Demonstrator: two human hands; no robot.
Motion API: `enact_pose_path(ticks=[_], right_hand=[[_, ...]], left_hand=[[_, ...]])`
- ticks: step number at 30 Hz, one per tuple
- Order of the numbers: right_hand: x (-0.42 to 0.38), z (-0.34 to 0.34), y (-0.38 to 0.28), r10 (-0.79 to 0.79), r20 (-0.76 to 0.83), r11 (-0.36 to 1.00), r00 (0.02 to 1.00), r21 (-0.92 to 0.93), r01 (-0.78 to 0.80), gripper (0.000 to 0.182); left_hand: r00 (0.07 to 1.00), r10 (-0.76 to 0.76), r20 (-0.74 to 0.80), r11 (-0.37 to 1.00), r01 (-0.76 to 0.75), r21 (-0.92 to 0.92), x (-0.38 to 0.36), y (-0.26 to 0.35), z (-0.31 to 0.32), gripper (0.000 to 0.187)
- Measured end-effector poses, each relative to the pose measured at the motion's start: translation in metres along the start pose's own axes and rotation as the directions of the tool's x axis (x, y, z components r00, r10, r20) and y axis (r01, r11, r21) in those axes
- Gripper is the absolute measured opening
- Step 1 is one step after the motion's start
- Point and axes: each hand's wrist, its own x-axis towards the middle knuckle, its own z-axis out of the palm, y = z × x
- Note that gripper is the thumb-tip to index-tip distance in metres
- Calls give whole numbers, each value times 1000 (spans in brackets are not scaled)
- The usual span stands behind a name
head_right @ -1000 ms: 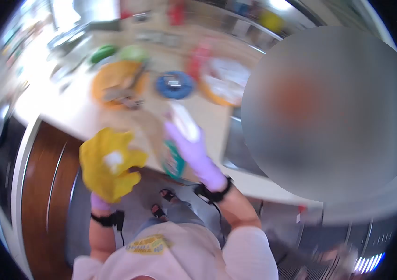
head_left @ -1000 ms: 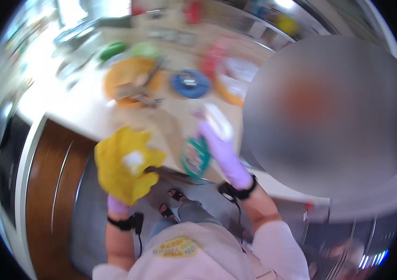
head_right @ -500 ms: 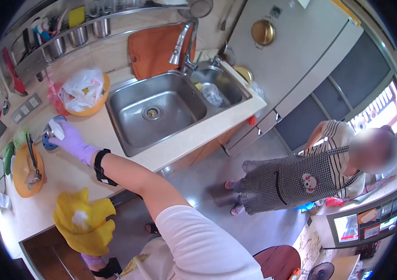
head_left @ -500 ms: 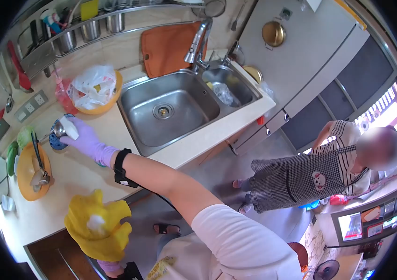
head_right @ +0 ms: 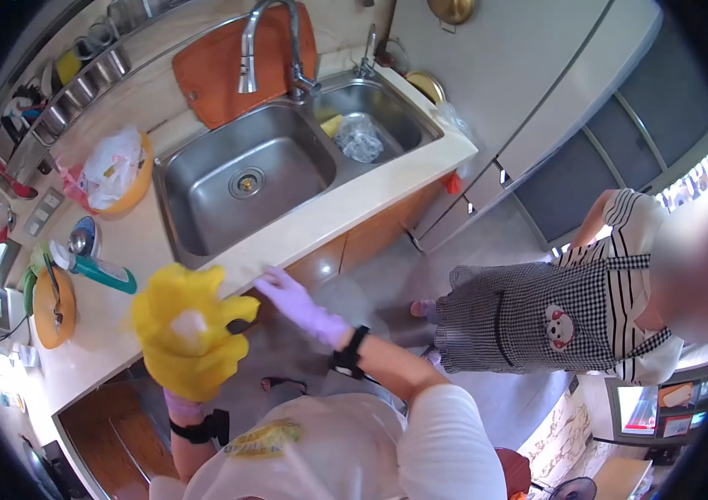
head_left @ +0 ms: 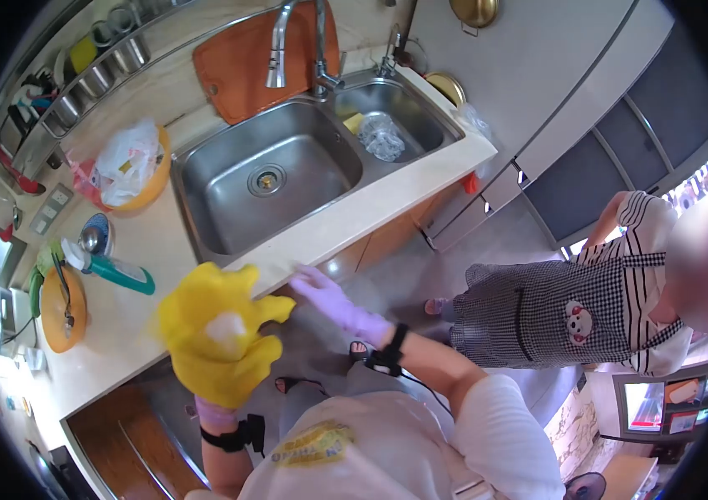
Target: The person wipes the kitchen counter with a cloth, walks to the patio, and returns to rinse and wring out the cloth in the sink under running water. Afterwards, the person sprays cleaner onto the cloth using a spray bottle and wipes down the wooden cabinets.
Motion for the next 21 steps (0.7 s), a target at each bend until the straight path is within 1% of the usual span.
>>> enact_pose_path(ticks=[2,4,5,7,8,10,11,12,15,17,18,20,21], right_hand=[[-35,-60,25,96,-113,994,989,60,-90,58],[-73,-110,34,239,-135,964,962,154,-218,58],[-89,-127,40,247,-133,961,960,164,-224,58],[-108,-157,53,385,-221,894,896,331,-303,60],[-113,-169,57,389,-216,891,895,336,-306,60],[-118,-192,64,412,-255,849,875,456,-267,61],[-115,-204,66,415,-253,843,874,468,-265,61],[-114,-215,69,423,-261,820,868,517,-244,61],[-104,-232,81,443,-296,769,846,610,-189,62],[-105,-250,71,438,-352,769,827,624,-142,65],[-103,-260,65,446,-363,779,818,608,-155,65],[-106,-279,59,407,-376,769,833,633,-90,63],[-106,-291,56,407,-395,773,824,630,-80,62]], left_hand=[[994,60,92,998,-58,-20,18,20,43,37],[973,126,193,992,-118,-49,37,41,85,36],[958,150,244,988,-138,-66,46,50,104,36],[916,194,350,981,-170,-98,61,67,139,36],[894,212,395,977,-183,-111,70,73,156,36],[846,245,473,969,-204,-136,86,79,189,37],[826,261,500,965,-212,-154,93,77,202,38],[805,273,527,962,-216,-168,100,76,215,39],[752,290,592,957,-211,-200,119,69,246,43],[737,300,605,953,-202,-226,130,63,264,45],[734,297,611,953,-193,-232,134,60,273,46],[730,279,624,957,-162,-240,138,55,293,49],[729,271,628,959,-151,-238,140,55,303,50]])
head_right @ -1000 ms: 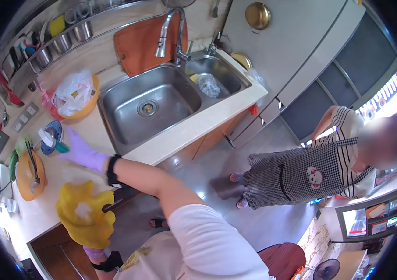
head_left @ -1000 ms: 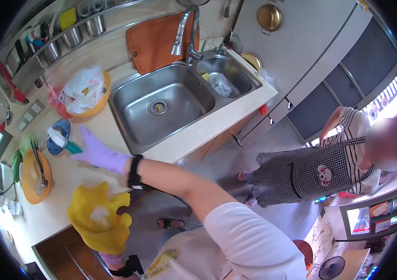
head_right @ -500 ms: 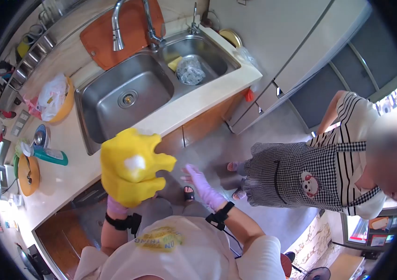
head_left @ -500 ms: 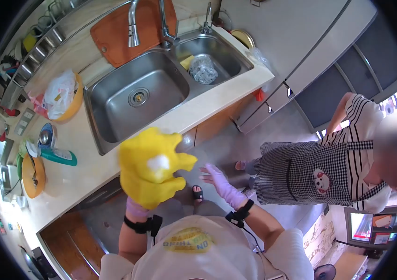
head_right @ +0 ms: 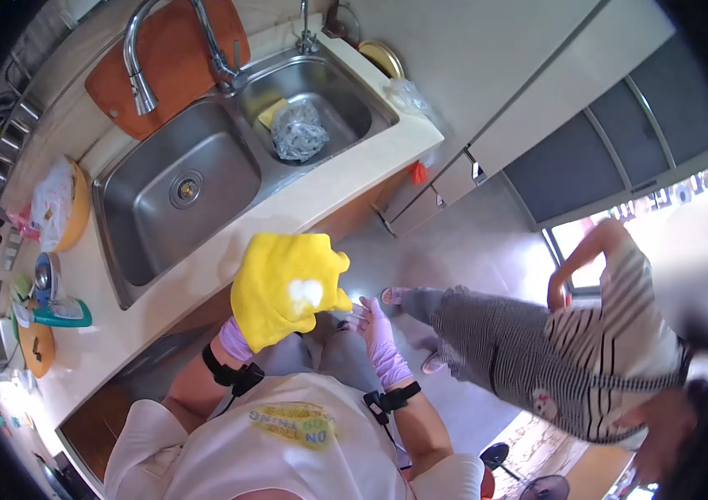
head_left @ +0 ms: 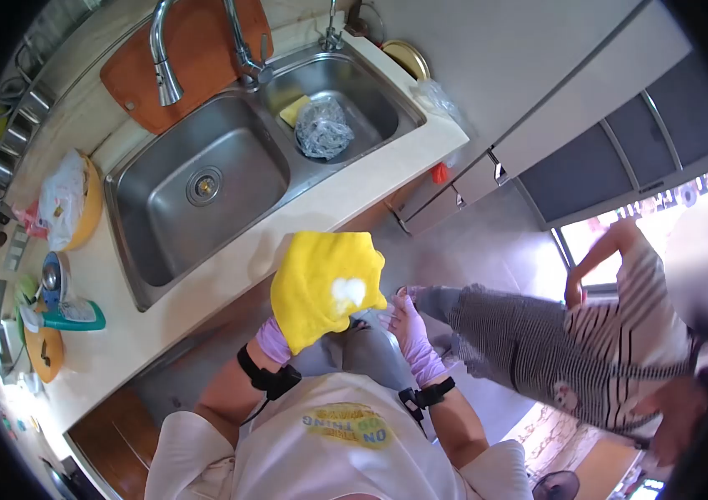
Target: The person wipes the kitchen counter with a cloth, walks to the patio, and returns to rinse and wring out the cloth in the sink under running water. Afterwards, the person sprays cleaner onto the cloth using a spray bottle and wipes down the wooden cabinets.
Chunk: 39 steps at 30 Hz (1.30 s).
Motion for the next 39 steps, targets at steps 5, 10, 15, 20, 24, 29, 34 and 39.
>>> enact_pose_path(ticks=[5,10,15,20,24,29,34,39], right_hand=[[33,-25,-60,49,-25,996,998,-69,-51,58],[69,-36,-135,132,120,947,984,-310,-89,55],[92,-13,-207,112,239,863,964,-505,25,55],[92,15,-212,144,319,863,937,-504,39,55],[77,31,-202,200,384,841,901,-540,44,54],[71,27,-199,277,427,762,861,-643,73,53],[101,16,-211,423,398,682,814,-732,4,52],[138,-12,-229,476,461,673,749,-739,28,50]], left_hand=[[995,-65,-76,998,64,-11,22,-9,28,56],[947,-182,-264,983,183,-23,28,-4,64,63],[735,-139,-664,982,190,5,27,50,69,63],[503,-179,-845,942,337,1,-14,44,70,61],[301,-165,-939,905,425,-23,-44,24,70,60],[12,-127,-992,882,459,-107,-55,9,90,60],[-167,-52,-985,880,459,-124,-26,-18,119,61],[-211,-7,-978,892,441,-101,23,-69,155,63]])
